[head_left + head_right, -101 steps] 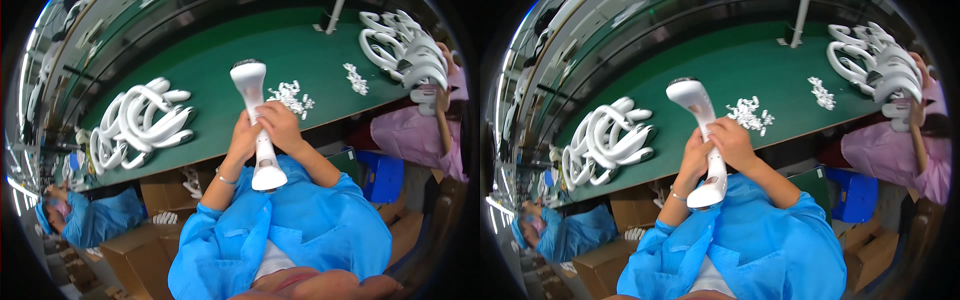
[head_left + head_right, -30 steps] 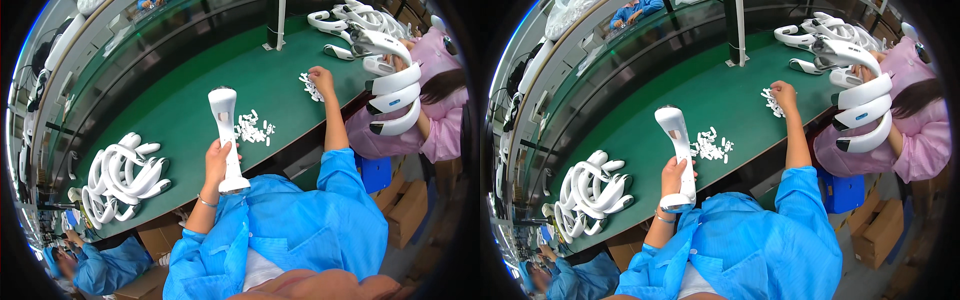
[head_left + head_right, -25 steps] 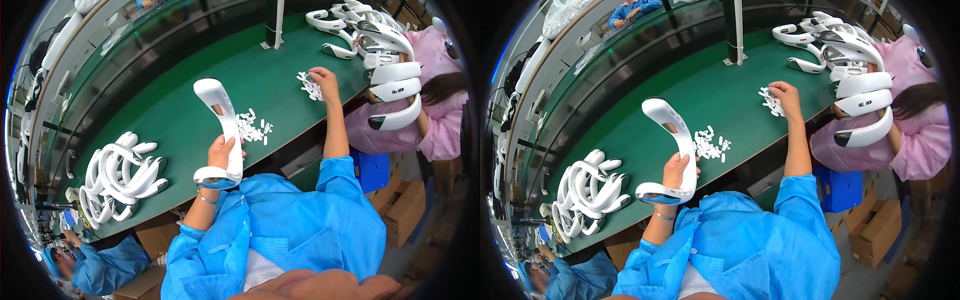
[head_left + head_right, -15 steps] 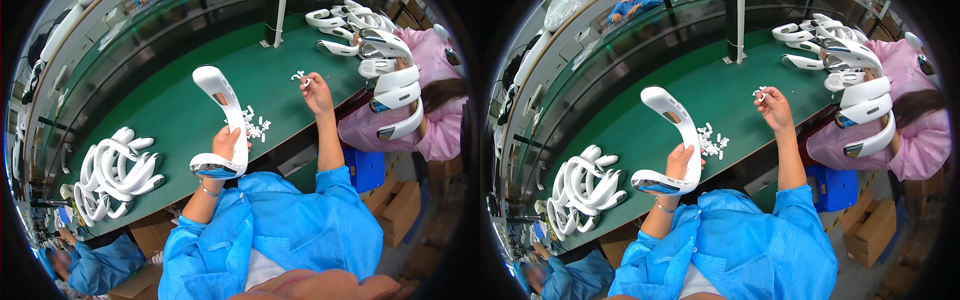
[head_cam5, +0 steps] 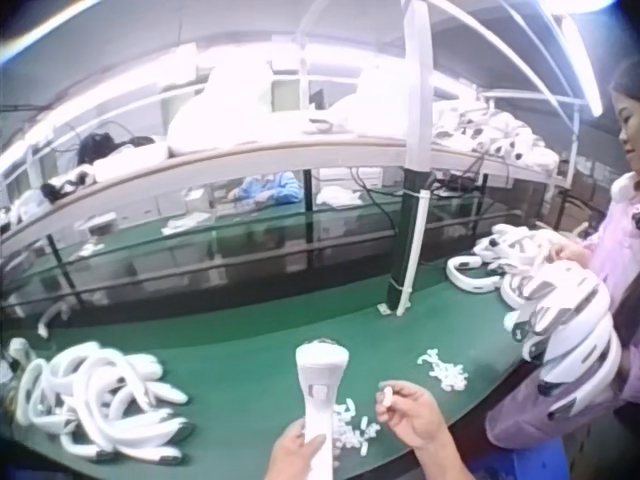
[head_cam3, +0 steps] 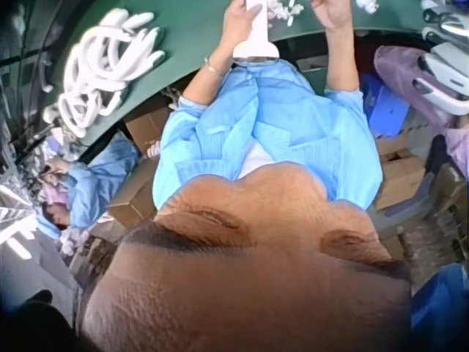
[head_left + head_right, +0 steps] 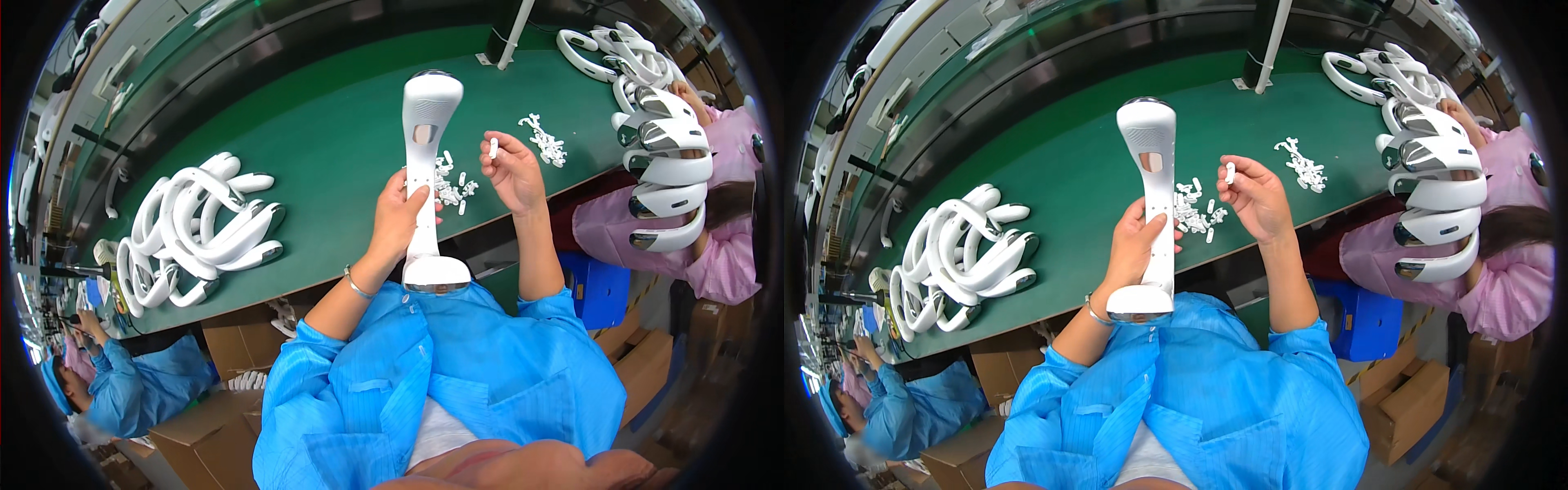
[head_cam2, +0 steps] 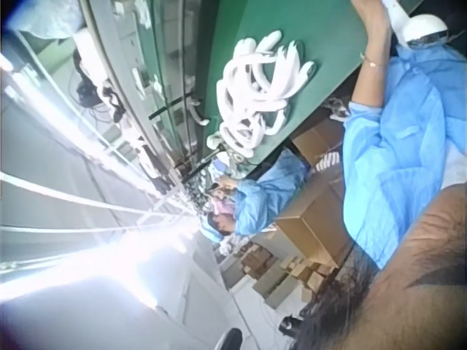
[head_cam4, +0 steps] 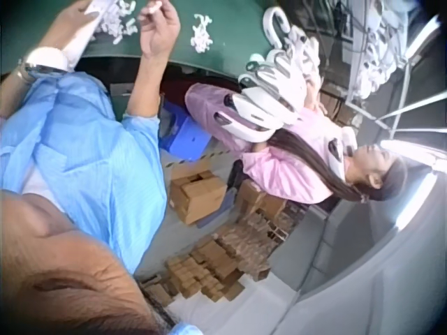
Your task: The recorder is assembling components of white wearable neck fans at a factory workstation, attaching small plastic clips and housing pieces.
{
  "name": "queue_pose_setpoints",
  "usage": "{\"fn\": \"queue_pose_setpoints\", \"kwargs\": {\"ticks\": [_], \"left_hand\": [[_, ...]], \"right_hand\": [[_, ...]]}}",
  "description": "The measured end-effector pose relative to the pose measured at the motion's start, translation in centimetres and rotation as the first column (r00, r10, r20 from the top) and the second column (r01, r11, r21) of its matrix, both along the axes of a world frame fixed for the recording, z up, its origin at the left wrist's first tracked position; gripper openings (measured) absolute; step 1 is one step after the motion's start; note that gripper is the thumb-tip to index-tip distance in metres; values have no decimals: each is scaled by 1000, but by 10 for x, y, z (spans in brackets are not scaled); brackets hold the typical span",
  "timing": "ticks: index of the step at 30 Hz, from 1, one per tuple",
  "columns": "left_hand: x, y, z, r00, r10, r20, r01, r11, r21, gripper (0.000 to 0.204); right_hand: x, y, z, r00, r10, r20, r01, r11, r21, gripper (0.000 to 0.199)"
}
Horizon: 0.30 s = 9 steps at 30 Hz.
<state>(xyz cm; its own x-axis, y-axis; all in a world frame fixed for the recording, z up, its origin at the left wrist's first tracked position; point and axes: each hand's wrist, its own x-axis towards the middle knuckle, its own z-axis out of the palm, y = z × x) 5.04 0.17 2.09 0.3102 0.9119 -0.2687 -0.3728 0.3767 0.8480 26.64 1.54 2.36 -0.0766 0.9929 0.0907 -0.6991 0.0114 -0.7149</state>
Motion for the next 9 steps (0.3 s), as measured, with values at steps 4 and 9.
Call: {"fn": "queue_pose_setpoints", "kwargs": {"ticks": [4, 9], "left_hand": [[-5, -5, 2, 999, -3, -32, 3, 1000, 10, 36], [-9, -8, -4, 1000, -25, 7, 25, 999, 42, 41]], "right_hand": [[-14, -4, 0, 1000, 10, 17, -10, 1000, -21, 26], [-23, -7, -3, 996, 85, 30, -85, 996, 3, 29]]}}
